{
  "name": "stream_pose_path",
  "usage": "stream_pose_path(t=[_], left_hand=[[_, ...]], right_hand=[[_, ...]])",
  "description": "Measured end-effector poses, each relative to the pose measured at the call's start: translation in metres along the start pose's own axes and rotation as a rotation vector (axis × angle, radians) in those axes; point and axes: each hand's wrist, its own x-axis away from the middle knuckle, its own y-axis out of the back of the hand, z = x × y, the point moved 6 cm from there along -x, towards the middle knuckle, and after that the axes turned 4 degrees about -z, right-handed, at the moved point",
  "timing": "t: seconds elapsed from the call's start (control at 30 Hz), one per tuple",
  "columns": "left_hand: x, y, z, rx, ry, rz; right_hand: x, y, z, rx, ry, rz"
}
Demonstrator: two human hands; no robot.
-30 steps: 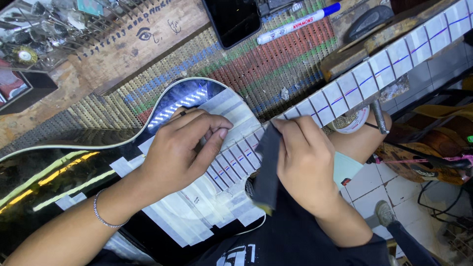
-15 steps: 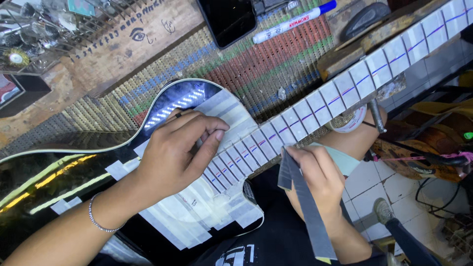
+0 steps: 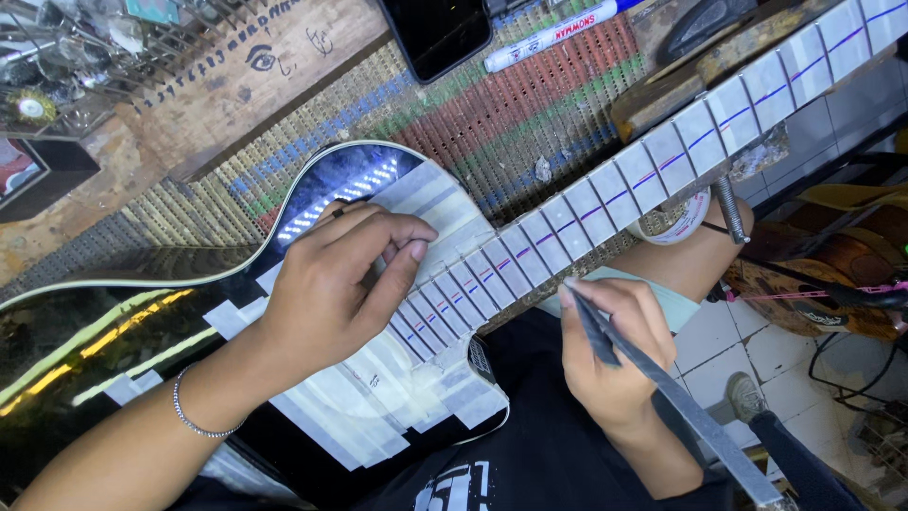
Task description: The person uses a metal file to smooth the edges of the frets on a guitar neck. The guitar body is masked with tape, and the person works methodically along the fretboard, filing each fret individually.
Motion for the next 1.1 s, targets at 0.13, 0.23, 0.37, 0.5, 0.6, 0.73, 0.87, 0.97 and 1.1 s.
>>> stream_pose_path(t=[0.13,0.23,0.37,0.5,0.6,0.73,0.87,0.97,1.1], left_hand=[[-0.002,0.002,0.001,-0.001,-0.004,-0.008],[0.000,0.000,0.001,0.017,0.000,0.004],[0.000,-0.002,0.000,-0.004,-0.002,0.012],[0.000,0.000,0.001,0.000,-0.006,0.004],[0.000,-0.002,0.000,-0.015,-0.020,0.000],[0.001,-0.002,-0.001,-0.042,-0.031,-0.011],[0.002,-0.002,0.003,-0.053,0.001,-0.001],[0.006,-0.005,0.001,-0.080,-0.038,-0.014],[0.006,-0.010,0.002,-0.097,-0.094,0.004]], right_hand=[[0.000,-0.008,-0.006,-0.013,0.010,-0.026],[-0.008,-0.012,0.012,0.051,0.094,0.047],[-0.016,-0.015,0.016,0.103,0.096,0.104],[-0.005,-0.009,0.011,0.127,0.177,0.068],[-0.006,-0.016,-0.001,0.124,0.137,0.198],[0.010,-0.010,0.000,0.205,0.201,0.140],[0.036,-0.009,-0.028,-0.056,-0.087,0.322],[0.039,-0.001,-0.035,-0.063,-0.191,0.223],[0.048,0.003,-0.049,-0.197,-0.309,0.122]])
